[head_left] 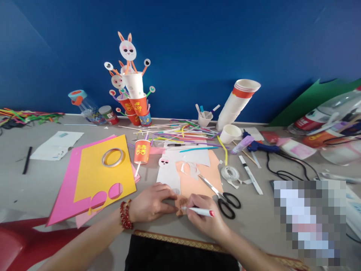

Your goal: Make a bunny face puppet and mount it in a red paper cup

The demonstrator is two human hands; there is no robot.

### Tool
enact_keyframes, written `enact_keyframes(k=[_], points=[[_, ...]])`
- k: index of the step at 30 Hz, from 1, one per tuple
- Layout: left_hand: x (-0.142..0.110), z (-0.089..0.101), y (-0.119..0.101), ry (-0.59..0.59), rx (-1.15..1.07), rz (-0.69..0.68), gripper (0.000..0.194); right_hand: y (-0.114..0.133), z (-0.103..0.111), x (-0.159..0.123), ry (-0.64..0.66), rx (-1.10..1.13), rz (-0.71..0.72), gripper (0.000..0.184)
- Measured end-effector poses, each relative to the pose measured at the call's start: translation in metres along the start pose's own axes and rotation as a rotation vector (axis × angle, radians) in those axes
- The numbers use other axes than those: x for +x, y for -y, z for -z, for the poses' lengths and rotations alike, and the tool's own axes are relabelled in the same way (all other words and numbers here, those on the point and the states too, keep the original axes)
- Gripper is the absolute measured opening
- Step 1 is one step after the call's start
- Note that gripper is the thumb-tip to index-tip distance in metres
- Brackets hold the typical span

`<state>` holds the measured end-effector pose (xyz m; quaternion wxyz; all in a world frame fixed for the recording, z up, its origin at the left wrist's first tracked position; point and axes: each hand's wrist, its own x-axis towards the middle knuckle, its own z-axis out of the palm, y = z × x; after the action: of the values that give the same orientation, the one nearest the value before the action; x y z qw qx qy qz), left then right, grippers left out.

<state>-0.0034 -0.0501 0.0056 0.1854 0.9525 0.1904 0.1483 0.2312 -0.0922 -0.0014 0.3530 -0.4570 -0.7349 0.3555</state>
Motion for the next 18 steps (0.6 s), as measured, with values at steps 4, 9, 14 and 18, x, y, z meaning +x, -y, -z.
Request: enact_keyframes(k=[4, 9, 14, 18], points=[[0.0002, 0.0005, 0.0, 0.011, -0.004, -0.003, 0.026, 0.0013, 0.0006, 0.0, 0.007, 0.019, 0.007, 0.016], [-0.0003, 0.0006, -0.0002, 0.02, -0.014, 0.006, 0.028, 0.003, 0.0015, 0.0001, 0.019, 0.025, 0.005, 0.016], [-0.0009, -0.001, 0.0009, -0.003, -0.007, -0.011, 0.027, 0.0006, 0.0009, -0.001, 0.029, 0.051, 0.021, 0.016], [-0.0011, -0.0025, 0.0021, -0.014, -0.013, -0.022, 0.027, 0.0004, 0.0009, -0.0004, 0.014, 0.065, 0.045, 0.015]])
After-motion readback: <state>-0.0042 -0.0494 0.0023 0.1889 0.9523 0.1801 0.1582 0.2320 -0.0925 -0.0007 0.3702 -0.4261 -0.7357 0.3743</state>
